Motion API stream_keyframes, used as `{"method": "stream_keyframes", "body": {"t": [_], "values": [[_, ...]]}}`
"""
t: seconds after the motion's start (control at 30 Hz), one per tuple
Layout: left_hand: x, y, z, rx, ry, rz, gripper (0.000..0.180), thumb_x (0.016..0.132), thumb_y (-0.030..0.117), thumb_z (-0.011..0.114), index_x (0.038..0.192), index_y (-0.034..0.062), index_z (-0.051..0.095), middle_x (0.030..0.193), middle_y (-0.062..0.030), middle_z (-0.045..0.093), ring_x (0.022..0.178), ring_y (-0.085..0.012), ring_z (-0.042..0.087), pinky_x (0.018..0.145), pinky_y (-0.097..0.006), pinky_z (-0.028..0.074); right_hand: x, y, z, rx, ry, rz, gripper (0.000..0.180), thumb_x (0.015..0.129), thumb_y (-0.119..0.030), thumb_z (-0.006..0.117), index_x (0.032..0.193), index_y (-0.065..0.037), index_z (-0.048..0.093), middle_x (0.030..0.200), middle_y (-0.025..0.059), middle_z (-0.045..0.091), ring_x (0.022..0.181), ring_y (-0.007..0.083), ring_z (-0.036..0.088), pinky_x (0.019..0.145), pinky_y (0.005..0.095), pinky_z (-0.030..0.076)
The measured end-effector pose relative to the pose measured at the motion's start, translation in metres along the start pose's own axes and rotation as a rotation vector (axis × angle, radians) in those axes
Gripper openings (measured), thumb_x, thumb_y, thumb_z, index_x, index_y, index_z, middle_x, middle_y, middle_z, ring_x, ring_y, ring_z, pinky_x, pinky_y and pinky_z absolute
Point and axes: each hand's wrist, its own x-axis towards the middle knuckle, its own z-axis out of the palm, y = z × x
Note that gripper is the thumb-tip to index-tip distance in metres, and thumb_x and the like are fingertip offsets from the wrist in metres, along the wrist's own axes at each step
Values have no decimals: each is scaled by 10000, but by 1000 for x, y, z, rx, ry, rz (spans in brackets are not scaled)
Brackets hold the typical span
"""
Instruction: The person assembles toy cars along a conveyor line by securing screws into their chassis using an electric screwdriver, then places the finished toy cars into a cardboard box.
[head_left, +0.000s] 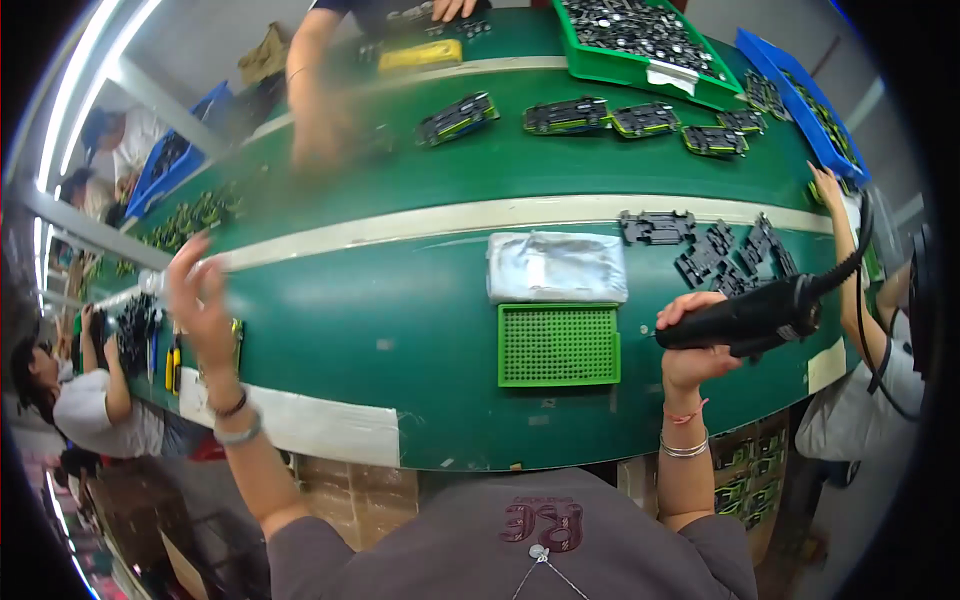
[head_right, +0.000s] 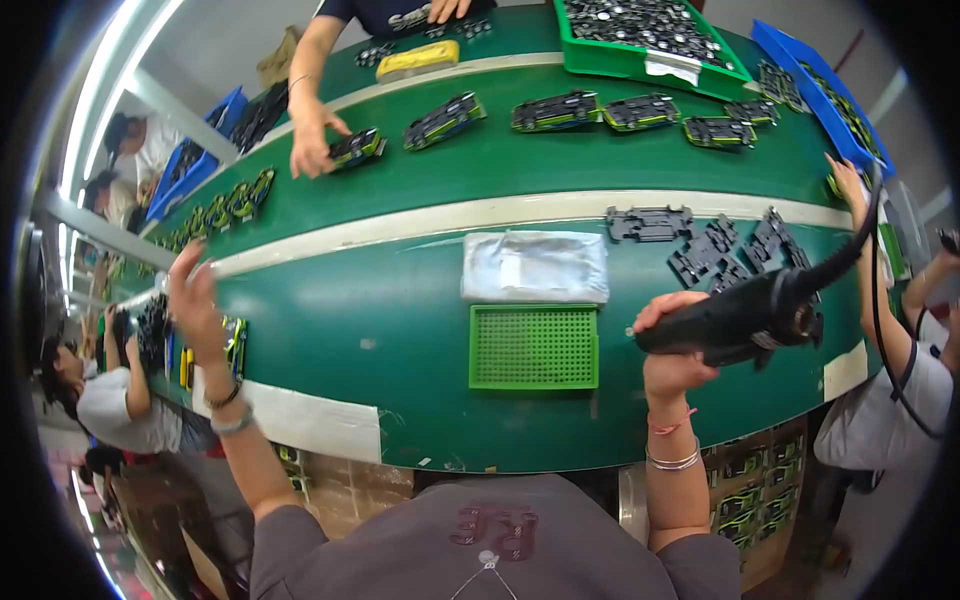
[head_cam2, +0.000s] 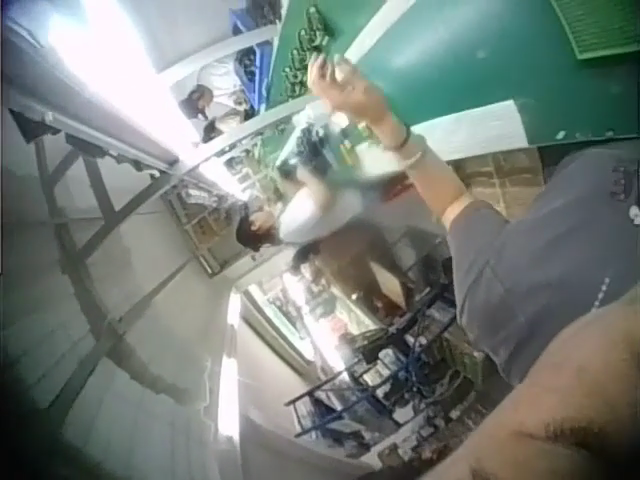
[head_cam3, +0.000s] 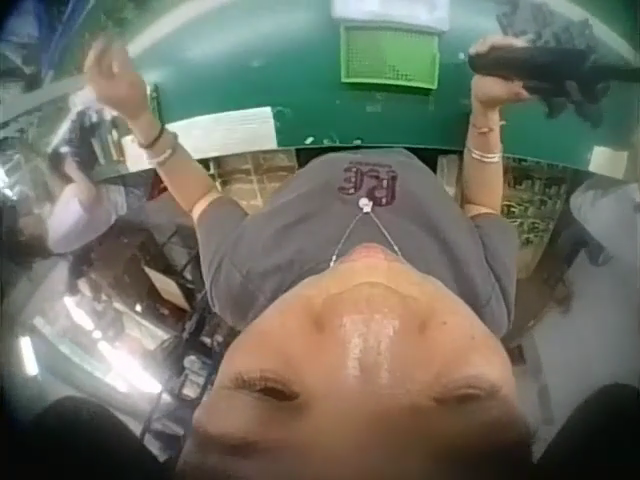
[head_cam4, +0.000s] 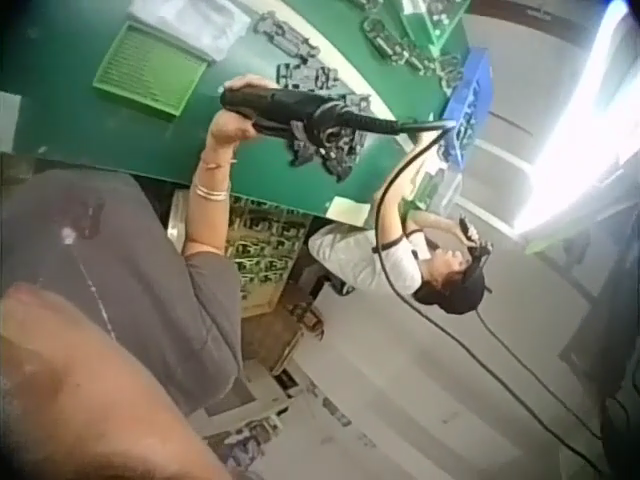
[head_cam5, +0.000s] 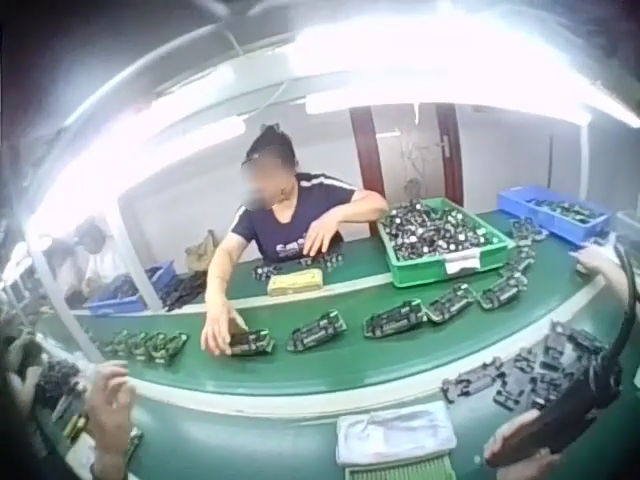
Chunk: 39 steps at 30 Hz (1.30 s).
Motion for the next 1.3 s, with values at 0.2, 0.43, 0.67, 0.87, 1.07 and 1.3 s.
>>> {"method": "stream_keyframes", "body": {"t": [0.2,0.43,0.67,0.87,1.07,1.3], "values": [[69,99,246,-210,-534,640,366,750,160,659,1064,46,510,1115,-165,524,1088,-322,474,933,-395,380,-2,-4,-1,0,-52,83,881,604,-864,358,846,-20,435,655,86,492,540,170,504,538,284,445],[81,93,397,-136,-837,453,438,716,164,694,1061,44,453,1057,-194,540,1034,-343,504,876,-395,413,-4,1,0,46,-32,104,883,601,-874,330,856,-33,423,632,77,479,527,170,497,513,284,436],[63,97,343,-307,-737,375,432,700,133,707,1043,35,464,959,-175,582,926,-312,565,795,-363,448,1,3,1,5,53,104,895,584,-876,346,865,-30,426,639,78,483,530,163,497,509,278,431],[14,119,220,-394,-875,445,451,690,134,683,1091,51,494,1002,-155,561,926,-320,524,798,-378,430,3,-2,2,-91,21,81,903,608,-878,305,856,-19,435,639,78,484,524,163,492,500,273,432],[-29,118,190,-289,-962,517,434,690,105,695,1102,90,560,1063,-124,537,987,-296,496,842,-376,426,1,-5,7,-50,-6,141,898,607,-873,326,849,-16,439,646,84,488,530,166,497,493,275,434],[-42,117,199,-321,-848,574,446,688,146,709,1110,116,569,1104,-136,520,1010,-310,497,841,-389,441,-2,-1,6,-66,-12,94,896,603,-873,331,851,-19,438,657,88,491,531,164,494,493,269,431]]}}
